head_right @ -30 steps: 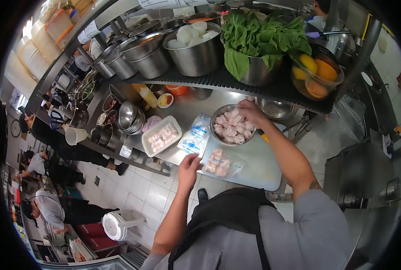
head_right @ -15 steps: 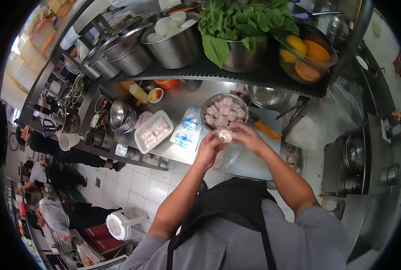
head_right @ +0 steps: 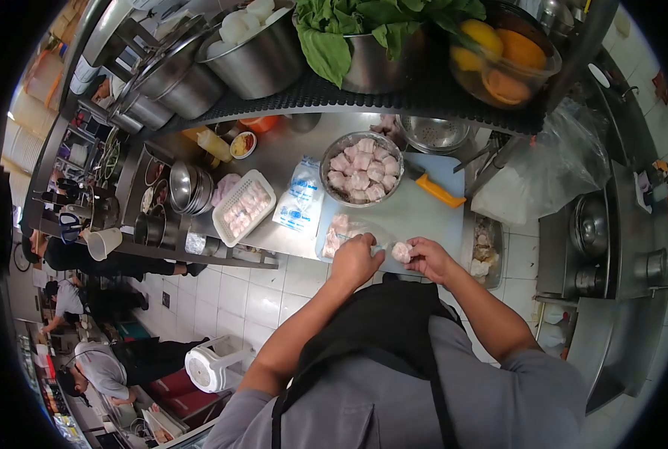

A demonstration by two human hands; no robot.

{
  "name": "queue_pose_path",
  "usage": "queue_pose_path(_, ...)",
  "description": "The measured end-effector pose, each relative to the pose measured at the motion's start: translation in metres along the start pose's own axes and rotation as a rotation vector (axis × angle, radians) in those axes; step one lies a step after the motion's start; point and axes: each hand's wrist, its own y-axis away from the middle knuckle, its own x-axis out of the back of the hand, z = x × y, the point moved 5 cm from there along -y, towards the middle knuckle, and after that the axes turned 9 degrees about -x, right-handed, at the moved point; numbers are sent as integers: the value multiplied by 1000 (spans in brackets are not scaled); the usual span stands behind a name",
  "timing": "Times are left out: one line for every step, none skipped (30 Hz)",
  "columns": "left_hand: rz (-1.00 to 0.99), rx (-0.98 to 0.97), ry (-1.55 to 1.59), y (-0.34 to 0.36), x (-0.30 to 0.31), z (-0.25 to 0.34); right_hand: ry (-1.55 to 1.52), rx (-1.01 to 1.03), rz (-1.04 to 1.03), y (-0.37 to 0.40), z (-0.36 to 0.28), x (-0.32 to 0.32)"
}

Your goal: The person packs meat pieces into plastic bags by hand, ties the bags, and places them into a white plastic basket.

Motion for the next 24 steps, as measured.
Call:
queue_pose_path(-7, 10, -12, 0, -8, -5, -14, 17, 10, -2, 4, 0)
queue_pose_path(-16, 19, -24, 0, -13, -8, -35, 16, -13, -3, 7, 0)
queue_pose_path(25, 42, 4, 1, -12, -7, -57, 15, -36, -1, 8, -4)
queue_pose_path(66, 63, 30, 1, -10, -7, -80, 15, -60, 0, 7, -8)
queue_pose_path(106, 84, 55, 1, -8, -8, -107, 18, -84, 1, 8, -13)
queue_pose_path(121, 75, 70, 1, -7, -8, -135, 20, -106, 4, 7, -24)
queue_pose_path(139, 65, 86, -1, -6, -8, -160, 24, -128, 4, 7, -32)
queue_pose_path(158, 54, 102, -3, -5, -7, -78, 59, -128, -3, 8, -37)
queue_pose_path(181, 23, 91, -4, -3, -5, 6, 93, -128, -14, 12, -40)
queue_pose_path(204, -8, 80, -5, -1, -3, 90, 127, -129, -22, 13, -49)
queue_pose_path(228, -38, 68, -7, 3, 0, 138, 199, -66, -31, 12, -55)
queue_pose_path(226, -51, 55, -9, 5, 3, 185, 270, -3, -39, 8, -65)
queue_pose_path(223, -65, 42, -10, 7, 6, 232, 341, 60, -44, 7, -71)
queue_pose_path(222, -78, 30, -12, 10, 10, 343, 470, 86, -48, 5, -76)
queue_pose_path(219, -82, 30, -12, 12, 13, 455, 600, 112, -51, 3, -82)
queue_pose_path(219, -85, 31, -13, 14, 16, 569, 729, 137, -51, 2, -86)
queue_pose_path(221, -86, 33, -14, 14, 17, 688, 774, 184, -50, 1, -87)
queue_pose_path(218, -97, 20, -15, 13, 17, 810, 817, 230, -44, -4, -93)
queue_pose_path(218, -106, 9, -16, 10, 17, 935, 859, 273, -39, -8, -98)
queue_pose_path(220, -112, -2, -17, 8, 16, 1011, 843, 295, -50, -2, -91)
queue_pose_path(204, -134, -9, -19, 5, 18, 1091, 826, 313, -68, 9, -78)
queue_pose_path(190, -152, -16, -21, 2, 19, 1167, 838, 298, -74, 12, -72)
queue_pose_path(173, -170, -22, -22, -2, 20, 1241, 851, 283, -80, 14, -65)
queue_pose_path(161, -179, -50, -22, -2, 24, 1308, 895, 234, -81, 10, -66)
